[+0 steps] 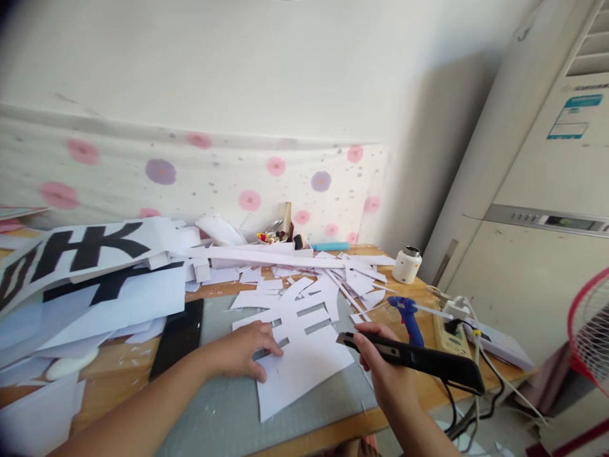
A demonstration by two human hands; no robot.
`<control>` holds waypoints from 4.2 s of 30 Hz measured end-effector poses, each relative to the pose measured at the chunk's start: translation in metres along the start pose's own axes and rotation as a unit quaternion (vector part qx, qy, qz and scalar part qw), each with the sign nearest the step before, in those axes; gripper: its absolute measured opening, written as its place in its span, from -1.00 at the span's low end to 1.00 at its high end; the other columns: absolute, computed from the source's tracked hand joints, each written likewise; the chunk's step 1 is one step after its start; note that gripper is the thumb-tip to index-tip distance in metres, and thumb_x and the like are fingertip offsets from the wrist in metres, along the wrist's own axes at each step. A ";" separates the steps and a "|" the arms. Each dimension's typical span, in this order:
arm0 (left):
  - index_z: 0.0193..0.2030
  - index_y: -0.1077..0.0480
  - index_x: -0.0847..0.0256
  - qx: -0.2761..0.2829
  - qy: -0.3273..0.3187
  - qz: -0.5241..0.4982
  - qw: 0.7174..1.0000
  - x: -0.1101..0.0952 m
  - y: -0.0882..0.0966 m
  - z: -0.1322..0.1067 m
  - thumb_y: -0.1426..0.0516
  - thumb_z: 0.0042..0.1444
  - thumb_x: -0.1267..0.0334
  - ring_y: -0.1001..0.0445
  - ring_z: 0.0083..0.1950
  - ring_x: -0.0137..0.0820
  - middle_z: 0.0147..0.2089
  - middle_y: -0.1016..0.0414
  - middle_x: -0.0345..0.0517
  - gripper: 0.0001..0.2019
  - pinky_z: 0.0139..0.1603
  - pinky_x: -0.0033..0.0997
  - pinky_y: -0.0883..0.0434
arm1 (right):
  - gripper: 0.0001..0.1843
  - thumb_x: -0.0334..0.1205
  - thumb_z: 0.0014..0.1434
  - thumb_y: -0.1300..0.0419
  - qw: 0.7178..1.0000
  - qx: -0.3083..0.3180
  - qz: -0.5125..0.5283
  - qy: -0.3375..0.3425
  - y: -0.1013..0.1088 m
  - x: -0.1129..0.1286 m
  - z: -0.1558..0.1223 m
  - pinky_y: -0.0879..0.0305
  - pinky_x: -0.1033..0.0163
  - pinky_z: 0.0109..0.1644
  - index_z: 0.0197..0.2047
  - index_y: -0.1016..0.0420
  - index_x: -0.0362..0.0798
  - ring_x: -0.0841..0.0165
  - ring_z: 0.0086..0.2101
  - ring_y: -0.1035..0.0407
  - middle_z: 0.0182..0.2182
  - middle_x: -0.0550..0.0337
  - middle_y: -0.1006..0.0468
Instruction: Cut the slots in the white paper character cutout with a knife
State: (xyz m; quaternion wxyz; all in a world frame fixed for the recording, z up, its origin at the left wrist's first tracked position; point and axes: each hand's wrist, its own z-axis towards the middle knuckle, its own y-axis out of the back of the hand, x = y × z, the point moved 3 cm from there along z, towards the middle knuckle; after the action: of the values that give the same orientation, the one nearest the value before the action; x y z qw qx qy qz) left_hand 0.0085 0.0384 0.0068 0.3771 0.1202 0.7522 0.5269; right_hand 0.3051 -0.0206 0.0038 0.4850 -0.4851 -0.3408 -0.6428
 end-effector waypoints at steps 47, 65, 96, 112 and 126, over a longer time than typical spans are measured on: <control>0.04 -0.46 0.09 0.004 0.019 0.059 0.998 -0.021 -0.002 0.007 -0.30 -0.07 -0.01 -0.45 -0.08 -0.20 -0.05 -0.48 -0.08 -0.49 -0.13 -0.34 -0.31 | -0.62 -0.04 -0.21 -0.50 0.959 0.179 0.051 -0.213 -0.070 0.018 -0.023 -0.40 0.31 -0.51 -0.47 -0.47 -0.08 0.51 -0.59 -0.17 -0.62 0.36 -0.30; 0.11 -0.45 0.12 -0.006 0.033 0.051 0.998 -0.019 -0.003 0.009 -0.32 -0.12 0.00 -0.48 -0.03 -0.12 -0.02 -0.51 -0.01 -0.39 -0.10 -0.29 -0.35 | -0.50 0.08 -0.20 -0.50 0.972 0.178 0.001 -0.156 -0.074 0.025 -0.004 -0.30 0.36 -0.61 -0.43 -0.40 -0.08 0.53 -0.65 -0.20 -0.60 0.33 -0.39; -0.08 -0.51 0.05 0.029 0.063 -0.025 0.997 -0.008 0.000 0.011 -0.30 -0.06 0.11 -0.43 -0.07 -0.28 -0.09 -0.45 -0.18 -0.65 -0.08 -0.39 -0.31 | -0.66 -0.01 -0.10 -0.40 0.958 0.254 -0.035 -0.129 -0.112 -0.029 0.023 -0.08 0.32 -0.58 -0.53 -0.37 -0.03 0.46 -0.62 -0.17 -0.67 0.33 -0.30; -0.12 -0.50 0.13 0.034 0.068 -0.018 0.997 -0.013 0.001 0.011 -0.28 -0.05 0.14 -0.44 -0.13 -0.30 -0.14 -0.48 -0.16 -0.68 -0.13 -0.39 -0.30 | -0.66 -0.02 -0.10 -0.39 0.955 0.259 -0.051 -0.132 -0.115 -0.026 0.022 -0.09 0.31 -0.56 -0.54 -0.36 -0.04 0.48 -0.64 -0.16 -0.69 0.34 -0.31; -0.13 -0.50 0.13 0.032 0.063 -0.013 0.997 -0.013 0.002 0.011 -0.28 -0.06 0.12 -0.43 -0.15 -0.30 -0.16 -0.47 -0.16 -0.68 -0.16 -0.38 -0.29 | -0.65 -0.02 -0.14 -0.41 0.954 0.263 -0.053 -0.130 -0.116 -0.026 0.020 -0.08 0.33 -0.58 -0.53 -0.38 -0.06 0.49 -0.65 -0.17 -0.67 0.34 -0.34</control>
State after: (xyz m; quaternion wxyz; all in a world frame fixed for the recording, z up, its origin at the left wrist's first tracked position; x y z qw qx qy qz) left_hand 0.0241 0.0393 0.0125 0.3313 0.0889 0.7924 0.5044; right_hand 0.2017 0.0391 -0.0110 0.5122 -0.4007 -0.5834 -0.4866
